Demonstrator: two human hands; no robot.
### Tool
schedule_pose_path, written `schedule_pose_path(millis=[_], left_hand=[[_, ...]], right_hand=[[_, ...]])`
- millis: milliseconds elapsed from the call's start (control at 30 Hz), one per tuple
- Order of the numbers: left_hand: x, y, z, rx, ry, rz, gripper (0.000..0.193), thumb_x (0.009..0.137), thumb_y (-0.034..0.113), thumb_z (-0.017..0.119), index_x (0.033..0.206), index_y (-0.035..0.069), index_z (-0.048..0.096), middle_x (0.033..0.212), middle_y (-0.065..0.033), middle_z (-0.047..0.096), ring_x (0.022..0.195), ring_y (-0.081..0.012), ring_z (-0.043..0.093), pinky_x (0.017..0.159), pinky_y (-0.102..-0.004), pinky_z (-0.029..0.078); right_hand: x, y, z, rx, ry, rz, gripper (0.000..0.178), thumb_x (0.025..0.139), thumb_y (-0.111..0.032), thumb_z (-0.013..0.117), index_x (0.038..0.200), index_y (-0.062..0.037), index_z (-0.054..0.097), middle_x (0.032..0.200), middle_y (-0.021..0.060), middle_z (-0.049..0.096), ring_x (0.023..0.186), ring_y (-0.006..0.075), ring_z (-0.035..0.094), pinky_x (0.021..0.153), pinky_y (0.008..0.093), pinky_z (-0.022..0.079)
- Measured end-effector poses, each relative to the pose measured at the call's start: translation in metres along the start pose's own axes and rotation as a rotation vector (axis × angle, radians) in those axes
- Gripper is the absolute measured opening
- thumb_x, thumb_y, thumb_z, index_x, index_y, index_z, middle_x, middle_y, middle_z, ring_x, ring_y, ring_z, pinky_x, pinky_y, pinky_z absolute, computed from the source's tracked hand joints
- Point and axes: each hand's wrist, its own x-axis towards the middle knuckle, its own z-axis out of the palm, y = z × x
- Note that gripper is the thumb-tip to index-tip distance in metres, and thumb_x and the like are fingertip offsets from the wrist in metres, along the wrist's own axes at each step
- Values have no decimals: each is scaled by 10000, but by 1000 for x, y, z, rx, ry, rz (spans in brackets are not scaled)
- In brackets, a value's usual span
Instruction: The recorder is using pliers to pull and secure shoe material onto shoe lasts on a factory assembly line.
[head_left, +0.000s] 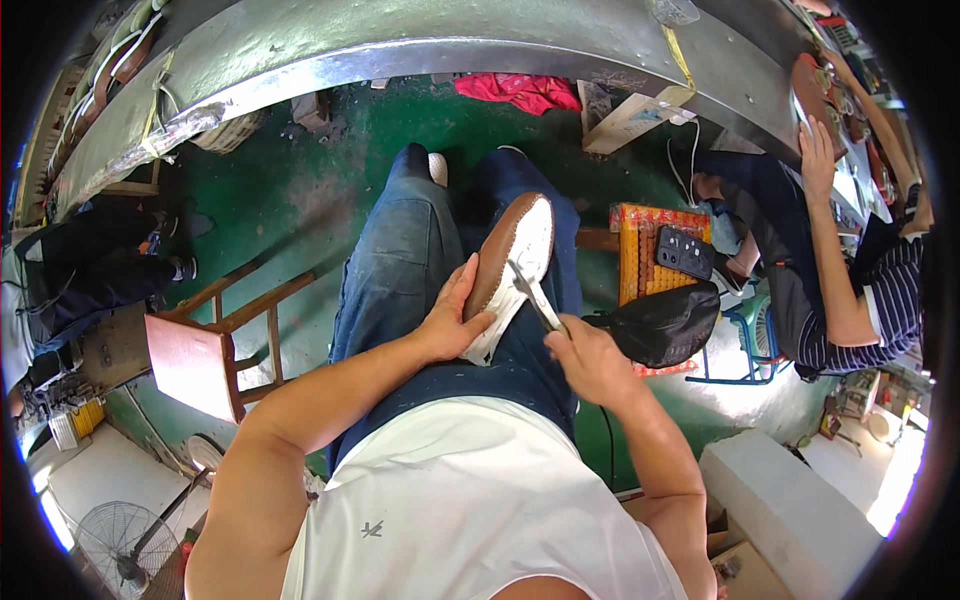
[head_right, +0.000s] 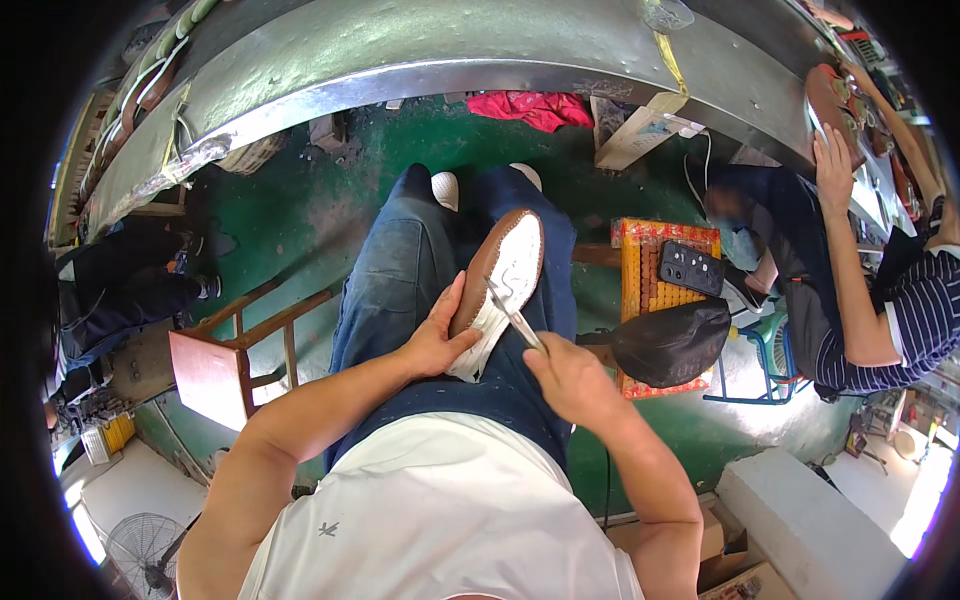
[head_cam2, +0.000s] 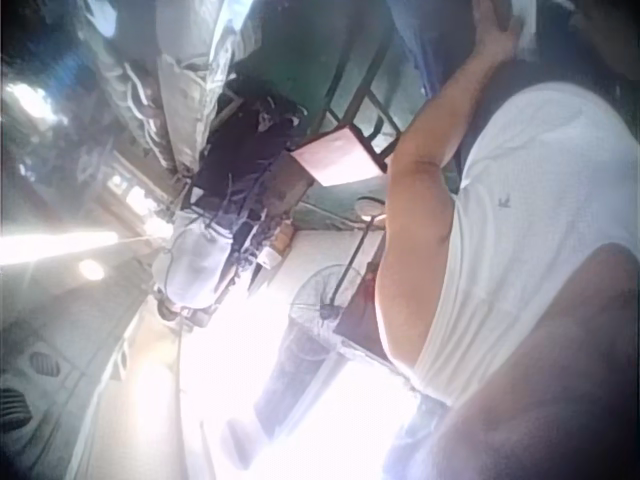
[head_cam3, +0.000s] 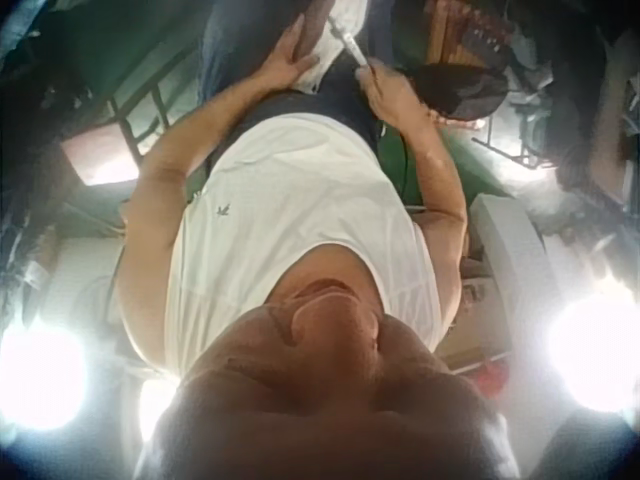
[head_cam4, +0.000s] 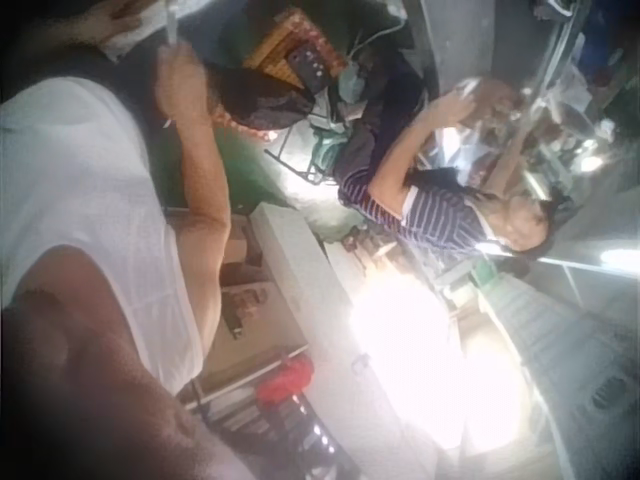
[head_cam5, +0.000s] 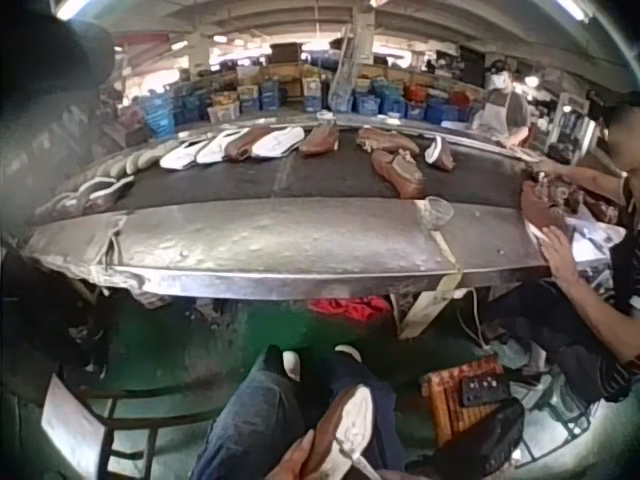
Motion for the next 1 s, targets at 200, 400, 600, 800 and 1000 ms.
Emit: schedule_pose_path(millis=[200,400,600,800,1000], left_hand=[[1,5,-10,6,-24,71,1003,910,104,722,1640,62,35,1649,-182,246,1501,-267,292,1211,-340,251],[-7,63,-60,-667,-148,-50,865,947,63,692,1633,56,165,1544,-100,450,1373,-163,451,1148,-321,349],[37,175,-117,-1399,-356,92,716,1016,430,590,1569,56,334,1518,-130,487,1361,-272,519,1130,-449,424],[147,231,-144,-1443,-170,50,660,1072,565,325,1465,52,463,1350,-232,599,1163,-420,636,985,-565,531],[188,247,-159,-1527,-242,112,720,1054,619,278,1475,61,452,1330,-269,597,1155,-452,630,944,-574,549]], right_hand=[[12,7,21,-308,75,-93,301,1038,-285,533,1011,9,590,862,224,683,811,398,690,733,489,541],[-10,70,26,524,257,100,431,1102,-333,410,991,29,615,786,103,672,713,180,673,685,330,548],[-1,73,22,448,219,137,423,1093,-340,430,1046,31,627,810,129,688,731,208,699,692,352,556],[16,12,-76,-77,363,0,369,1010,-316,561,1141,22,630,941,208,698,863,392,696,771,478,543],[65,2,-210,-401,918,-155,452,969,-310,621,1267,26,565,1169,257,620,1060,465,578,915,517,462]])
